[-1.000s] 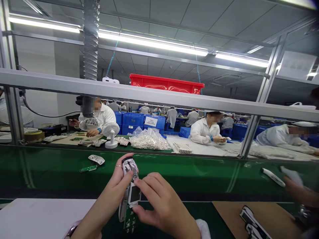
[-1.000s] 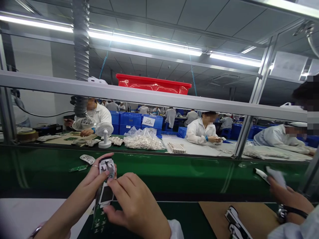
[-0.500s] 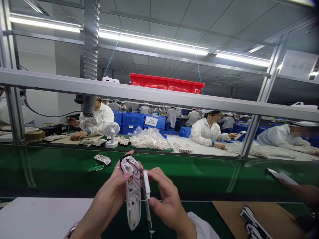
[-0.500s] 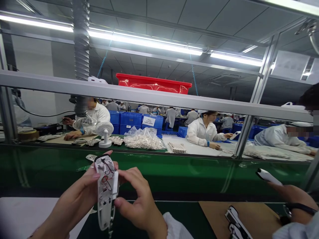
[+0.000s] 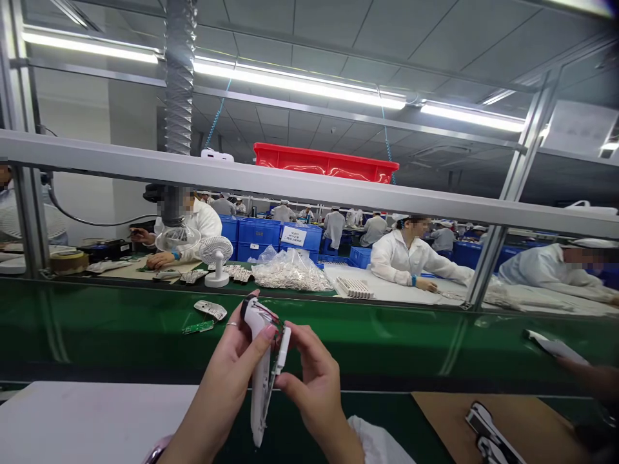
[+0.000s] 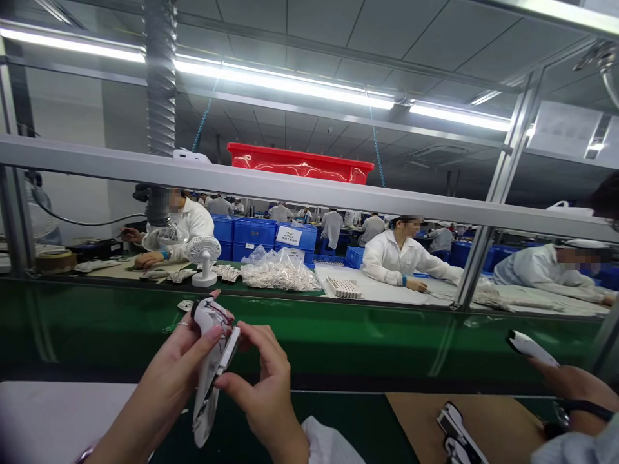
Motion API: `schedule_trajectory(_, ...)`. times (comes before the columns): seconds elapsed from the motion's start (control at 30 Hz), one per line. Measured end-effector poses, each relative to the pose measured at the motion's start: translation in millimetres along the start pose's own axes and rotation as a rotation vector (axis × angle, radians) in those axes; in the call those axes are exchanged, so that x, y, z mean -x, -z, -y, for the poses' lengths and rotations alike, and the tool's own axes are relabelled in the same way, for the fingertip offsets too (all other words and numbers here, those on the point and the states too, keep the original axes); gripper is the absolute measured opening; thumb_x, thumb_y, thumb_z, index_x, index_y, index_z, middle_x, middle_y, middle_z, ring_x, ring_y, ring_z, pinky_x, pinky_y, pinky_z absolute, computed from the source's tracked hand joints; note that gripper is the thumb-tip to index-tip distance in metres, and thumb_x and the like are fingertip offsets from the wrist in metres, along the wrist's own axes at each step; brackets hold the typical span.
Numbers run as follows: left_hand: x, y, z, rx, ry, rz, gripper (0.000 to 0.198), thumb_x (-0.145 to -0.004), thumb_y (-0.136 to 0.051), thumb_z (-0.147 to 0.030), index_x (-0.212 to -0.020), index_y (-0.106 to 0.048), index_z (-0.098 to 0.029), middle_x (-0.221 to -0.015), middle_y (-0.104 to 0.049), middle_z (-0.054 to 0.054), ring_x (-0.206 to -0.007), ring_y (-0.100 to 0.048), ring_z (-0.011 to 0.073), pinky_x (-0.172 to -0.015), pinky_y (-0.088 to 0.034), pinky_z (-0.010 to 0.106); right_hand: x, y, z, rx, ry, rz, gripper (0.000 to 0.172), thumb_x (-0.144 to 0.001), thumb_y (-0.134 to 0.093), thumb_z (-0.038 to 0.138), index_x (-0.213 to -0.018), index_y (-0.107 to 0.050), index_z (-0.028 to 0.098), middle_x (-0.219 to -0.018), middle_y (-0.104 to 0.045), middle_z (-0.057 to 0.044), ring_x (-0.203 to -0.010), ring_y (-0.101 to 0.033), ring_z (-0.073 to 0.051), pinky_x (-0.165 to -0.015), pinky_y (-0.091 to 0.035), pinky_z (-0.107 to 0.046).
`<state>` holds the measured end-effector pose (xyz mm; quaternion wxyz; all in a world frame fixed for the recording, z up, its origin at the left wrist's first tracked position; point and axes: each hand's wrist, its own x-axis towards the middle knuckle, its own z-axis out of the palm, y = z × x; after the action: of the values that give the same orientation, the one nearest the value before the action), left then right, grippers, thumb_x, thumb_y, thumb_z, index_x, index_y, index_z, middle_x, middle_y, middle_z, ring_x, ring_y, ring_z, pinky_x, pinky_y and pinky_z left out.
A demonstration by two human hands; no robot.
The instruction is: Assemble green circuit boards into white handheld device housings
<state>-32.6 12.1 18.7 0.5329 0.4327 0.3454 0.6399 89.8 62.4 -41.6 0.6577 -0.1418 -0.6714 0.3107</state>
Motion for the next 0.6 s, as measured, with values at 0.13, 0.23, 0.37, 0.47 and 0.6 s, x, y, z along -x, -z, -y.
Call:
schedule_trajectory(0.13,3,0.3,1,-0.007,0.002,-0.016,0.069,-0.075,-0.072,-0.035,-0.134,-0.037,-0.037,-0.097,-0.065,-0.003,-0.099,-0.062,0.0170,-0.085,-0.046,0.023,0,6,4,0.043,0.056,-0.014,0.050,-0.080,-0.060,0.057,-0.118,-0.061,0.024,-0.099,-0.061,-0.008,-0.092,-0.055,-0.022,-0.082,-0.049,-0.037)
schedule_trajectory(0.23,4,-1.2,0,0.038,0.014,-0.009,0.066,-0.076,-0.071,-0.035,-0.134,-0.041,-0.033,-0.103,-0.066,0.000,-0.099,-0.061,0.0181,-0.082,-0.047,0.023,-4,9,9,0.001,0.017,0.050,0.052,-0.081,-0.056,0.061,-0.114,-0.063,0.022,-0.095,-0.060,-0.009,-0.090,-0.053,-0.023,-0.081,-0.048,-0.038)
schedule_trajectory(0.37,6,-5.3,-2,0.109,0.040,-0.042,0.063,-0.076,-0.070,-0.039,-0.133,-0.044,-0.029,-0.104,-0.068,0.003,-0.089,-0.064,0.0186,-0.074,-0.050,0.025,-4,8,12,-0.040,-0.042,0.080,0.053,-0.081,-0.055,0.062,-0.114,-0.063,0.021,-0.092,-0.058,-0.008,-0.088,-0.054,-0.022,-0.079,-0.049,-0.036)
schedule_trajectory(0.47,6,-6.8,-1,0.114,0.005,-0.063,0.062,-0.074,-0.071,-0.039,-0.131,-0.047,-0.030,-0.100,-0.069,0.003,-0.087,-0.066,0.0197,-0.072,-0.050,0.025,-3,7,12,-0.042,-0.065,0.063,0.051,-0.083,-0.054,0.059,-0.117,-0.061,0.022,-0.094,-0.057,-0.008,-0.091,-0.054,-0.022,-0.083,-0.048,-0.036)
schedule_trajectory(0.6,6,-5.9,2,0.035,-0.077,-0.082,0.061,-0.071,-0.075,-0.037,-0.127,-0.053,-0.028,-0.102,-0.069,0.003,-0.097,-0.064,0.0212,-0.080,-0.048,0.025,-5,8,14,-0.037,-0.065,0.065,0.047,-0.086,-0.051,0.055,-0.119,-0.059,0.023,-0.101,-0.059,-0.008,-0.097,-0.056,-0.023,-0.087,-0.048,-0.036)
